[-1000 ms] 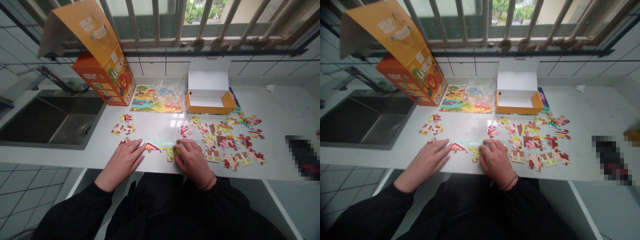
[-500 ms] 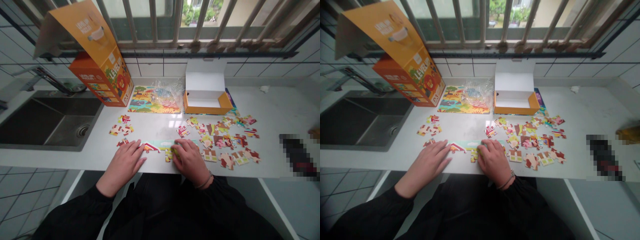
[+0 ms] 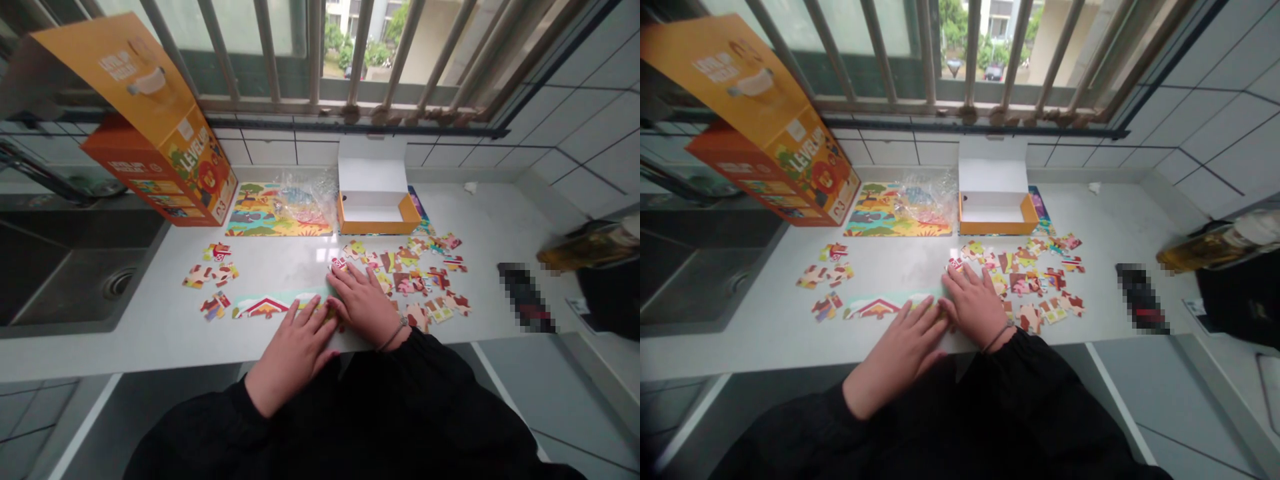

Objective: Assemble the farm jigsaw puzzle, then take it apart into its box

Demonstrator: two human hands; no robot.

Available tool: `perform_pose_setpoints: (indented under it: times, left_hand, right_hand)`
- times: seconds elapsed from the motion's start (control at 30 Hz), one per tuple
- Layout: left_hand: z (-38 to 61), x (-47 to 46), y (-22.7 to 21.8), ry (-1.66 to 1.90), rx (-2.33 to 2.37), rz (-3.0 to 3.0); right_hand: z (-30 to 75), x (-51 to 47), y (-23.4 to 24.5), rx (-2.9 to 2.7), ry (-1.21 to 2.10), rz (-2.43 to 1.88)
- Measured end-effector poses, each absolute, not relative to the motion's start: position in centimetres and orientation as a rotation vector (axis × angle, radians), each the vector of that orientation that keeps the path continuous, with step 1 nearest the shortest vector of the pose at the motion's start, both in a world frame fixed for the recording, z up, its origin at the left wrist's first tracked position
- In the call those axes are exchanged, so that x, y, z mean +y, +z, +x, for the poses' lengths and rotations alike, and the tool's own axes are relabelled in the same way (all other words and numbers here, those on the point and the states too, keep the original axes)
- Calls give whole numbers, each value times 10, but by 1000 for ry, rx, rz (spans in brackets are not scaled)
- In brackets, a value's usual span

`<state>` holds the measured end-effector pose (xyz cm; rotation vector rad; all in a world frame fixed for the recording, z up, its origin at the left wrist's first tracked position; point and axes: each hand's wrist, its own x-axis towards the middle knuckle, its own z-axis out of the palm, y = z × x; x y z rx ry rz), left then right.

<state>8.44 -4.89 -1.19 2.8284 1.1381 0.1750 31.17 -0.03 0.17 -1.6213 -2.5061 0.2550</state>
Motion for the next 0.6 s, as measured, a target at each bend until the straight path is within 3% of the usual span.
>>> perform_pose_setpoints:
  times: [0.6]
  left_hand:
    - [65, -26, -5, 129, 1047, 2780]
  right_hand:
    - [355, -26, -14, -2394, 120, -1759]
